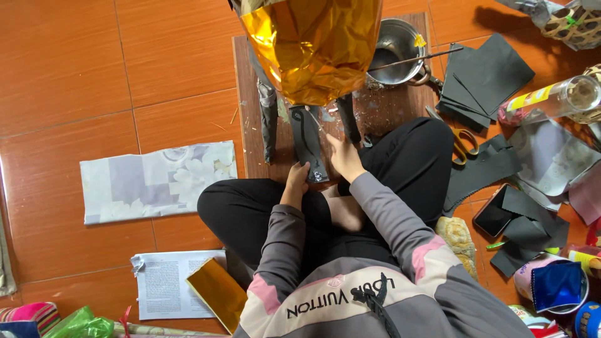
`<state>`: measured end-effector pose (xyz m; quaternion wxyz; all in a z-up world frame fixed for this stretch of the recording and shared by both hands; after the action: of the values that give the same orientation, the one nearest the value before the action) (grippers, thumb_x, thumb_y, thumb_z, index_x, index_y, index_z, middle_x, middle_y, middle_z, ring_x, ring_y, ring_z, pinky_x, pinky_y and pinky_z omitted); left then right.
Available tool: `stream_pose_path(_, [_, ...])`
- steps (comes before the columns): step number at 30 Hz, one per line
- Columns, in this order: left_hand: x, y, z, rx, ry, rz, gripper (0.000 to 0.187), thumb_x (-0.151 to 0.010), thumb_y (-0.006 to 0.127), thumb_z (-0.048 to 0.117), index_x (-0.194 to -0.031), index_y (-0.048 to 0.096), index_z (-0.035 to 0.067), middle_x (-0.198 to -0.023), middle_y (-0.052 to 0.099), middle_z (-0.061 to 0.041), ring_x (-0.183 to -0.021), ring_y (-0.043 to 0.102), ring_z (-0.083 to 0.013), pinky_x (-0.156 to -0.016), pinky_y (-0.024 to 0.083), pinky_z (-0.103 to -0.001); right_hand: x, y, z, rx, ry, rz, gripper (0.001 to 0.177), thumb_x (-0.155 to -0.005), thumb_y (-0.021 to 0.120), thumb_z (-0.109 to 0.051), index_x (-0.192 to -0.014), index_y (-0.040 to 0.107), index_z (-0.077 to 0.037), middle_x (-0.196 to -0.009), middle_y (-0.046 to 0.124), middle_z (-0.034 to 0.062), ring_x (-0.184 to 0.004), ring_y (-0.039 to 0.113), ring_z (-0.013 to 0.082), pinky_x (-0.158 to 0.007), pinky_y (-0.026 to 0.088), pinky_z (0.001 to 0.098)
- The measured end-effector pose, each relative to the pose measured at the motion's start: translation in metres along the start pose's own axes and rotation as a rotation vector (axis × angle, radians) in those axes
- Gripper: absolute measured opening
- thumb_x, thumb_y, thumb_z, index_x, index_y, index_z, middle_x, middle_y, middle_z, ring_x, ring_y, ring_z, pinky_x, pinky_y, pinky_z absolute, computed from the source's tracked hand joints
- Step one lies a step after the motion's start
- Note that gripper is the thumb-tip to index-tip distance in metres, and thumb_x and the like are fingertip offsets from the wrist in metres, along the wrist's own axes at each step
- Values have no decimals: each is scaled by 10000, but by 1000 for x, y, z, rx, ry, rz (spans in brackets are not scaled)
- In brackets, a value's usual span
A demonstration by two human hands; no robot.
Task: Crafting a sculpture by applying gold foil and attaching foam pieces to a frame
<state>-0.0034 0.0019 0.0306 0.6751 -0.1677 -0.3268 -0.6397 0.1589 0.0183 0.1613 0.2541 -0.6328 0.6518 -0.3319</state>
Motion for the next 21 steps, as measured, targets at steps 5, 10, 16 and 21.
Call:
stream_pose_path(5, [14,0,19,-52,4,-48,456,-963,617,228,-1309,549,-62,-1113,641,-300,-1064,620,-408,-841,507,-536,10,8,23,70,-14,-121,469,-879,466,-67,-1309,604,-196,-782,694,243,-760,685,443,-628,569,520])
stream_pose_path(10, [9,-8,11,-91,35,-81,463,-950,640,234,-1312,562,-43,-1144,633,-310,-1109,599,-423,-876,485,-564,10,-27,-17,-161,-59,5,469,-892,455,-17,-1359,488,-33,-783,629,385,-700,616,570,-588,516,569])
stream_pose_path(16, [10,-6,16,9,80,-92,456,-917,680,182,-1320,575,-5,-1160,620,-306,-1081,601,-446,-873,498,-556,56,-86,-68,-102,-363,317,285,-922,570,-60,-1206,580,-81,-980,698,234,-878,679,387,-705,557,460])
stream_pose_path(21, [17,14,49,135,136,-103,495,-883,698,97,-1347,548,17,-1147,600,-291,-1050,600,-402,-867,518,-520,78,-161,-29,-134,-418,718,55,-869,660,-17,-858,637,-66,-1005,730,177,-914,685,378,-755,561,416])
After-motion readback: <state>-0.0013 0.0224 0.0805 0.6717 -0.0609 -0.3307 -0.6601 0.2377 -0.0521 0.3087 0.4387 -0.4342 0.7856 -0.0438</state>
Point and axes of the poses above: each hand's wrist, its own x-axis away from the middle knuckle, its own y-axis out of the palm, z = x × y, the point moved 2 cm from there along -x, towards the middle knuckle
